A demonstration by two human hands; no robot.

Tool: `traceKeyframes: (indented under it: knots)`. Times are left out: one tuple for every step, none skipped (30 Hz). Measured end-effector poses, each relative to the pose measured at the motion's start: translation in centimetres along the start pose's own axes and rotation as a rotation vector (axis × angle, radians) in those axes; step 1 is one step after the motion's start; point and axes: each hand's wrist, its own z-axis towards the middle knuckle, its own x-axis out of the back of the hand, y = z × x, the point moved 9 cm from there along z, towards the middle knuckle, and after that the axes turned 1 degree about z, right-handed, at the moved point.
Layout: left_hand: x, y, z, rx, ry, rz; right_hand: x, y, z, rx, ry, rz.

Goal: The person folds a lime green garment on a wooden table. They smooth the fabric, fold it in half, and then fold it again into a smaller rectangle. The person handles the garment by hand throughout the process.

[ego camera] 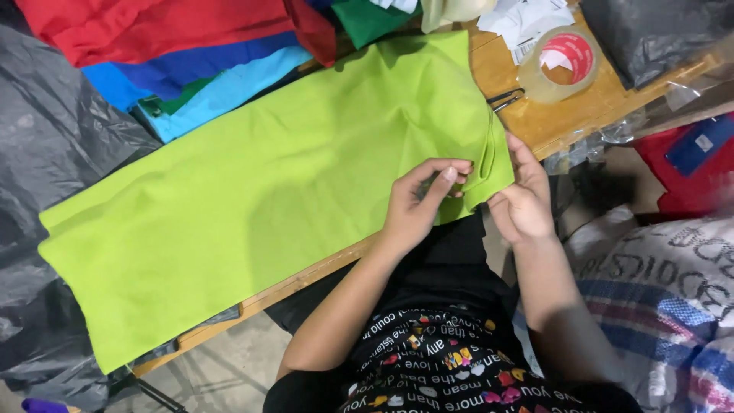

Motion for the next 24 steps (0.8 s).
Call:
traceKeyframes:
  knots:
    - [-0.4,-0.1,0.1,-0.026,-0.026,0.063,0.1,-0.8,-0.3,0.048,0.022,-0.058]
    - [-0.9,0.2,0.5,-0.022,-0.034,0.062,0.0,-1.2,-0.2,0.053,0.030,-0.057]
    - [-1.2,1.2,0.7,-0.092,-0.021,0.200,-0.2,-1.5,-0.4,0.057,0.027,-0.073]
    - [-1.6,2.1,0.8,-0.163,-0.009,0.337,-0.4,-1.8,-0.6,0.061,0.023,-0.088]
    - [-2.0,2.4,0.9,-0.167,-0.017,0.337,0.4,-1.6,-0.5,0.069,0.026,-0.086]
    - [-2.4,3.3,1.0,-0.229,-0.021,0.417,1.4,-1.3,-0.4,0.077,0.045,-0.084]
    - [-3.0,4.1,1.0,-0.292,-0.023,0.495,2.4,-1.2,-0.3,0.085,0.063,-0.083]
    - [-3.2,3.8,1.3,-0.295,-0.030,0.494,3.7,-0.7,0.0,0.091,0.066,-0.081]
    - [-3.4,3.8,1.3,-0.317,-0.021,0.514,5.0,0.0,0.0,0.092,0.076,-0.082]
    - [-3.5,3.8,1.2,-0.340,-0.011,0.534,6.2,0.8,0.0,0.092,0.086,-0.084]
    - [-3.5,3.6,1.2,-0.344,-0.015,0.536,4.5,-0.1,-0.6,0.097,0.085,-0.080]
    - [-3.4,3.4,1.1,-0.347,-0.002,0.535,2.6,-1.1,-1.1,0.112,0.067,-0.039]
    - [-3.3,3.3,1.3,-0.355,0.011,0.534,0.6,-2.2,-1.5,0.132,0.045,0.002]
    - [-3.3,3.4,1.9,-0.365,0.006,0.536,0.5,-2.4,-1.1,0.142,0.040,0.005]
    - [-3.2,3.4,1.7,-0.363,0.009,0.540,0.3,-2.3,-1.5,0.138,0.031,-0.024]
    - [-3.1,3.4,1.5,-0.361,0.012,0.544,0.3,-2.0,-1.9,0.133,0.022,-0.053]
    - [-2.9,2.8,1.2,-0.353,0.008,0.543,0.9,-1.7,-2.2,0.130,0.030,-0.052]
    - [-3.2,2.6,0.7,-0.389,-0.020,0.581,1.5,-1.7,-2.4,0.157,0.033,-0.101]
    - [-3.4,2.6,0.6,-0.438,-0.045,0.622,1.8,-1.7,-2.1,0.191,0.025,-0.147]
    - [-3.6,2.7,0.9,-0.443,-0.046,0.623,1.4,-2.1,-1.8,0.196,0.023,-0.145]
    - [-3.6,2.8,0.7,-0.443,-0.046,0.621,1.1,-2.6,-2.1,0.249,0.041,-0.216]
    - [-3.6,3.0,0.4,-0.443,-0.045,0.619,0.6,-3.1,-2.4,0.302,0.060,-0.287]
    - [-3.6,3.1,0.4,-0.436,-0.048,0.623,0.5,-3.1,-2.3,0.297,0.065,-0.283]
    - [-3.5,3.1,0.5,-0.394,-0.044,0.590,0.2,-3.3,-2.4,0.332,0.069,-0.354]
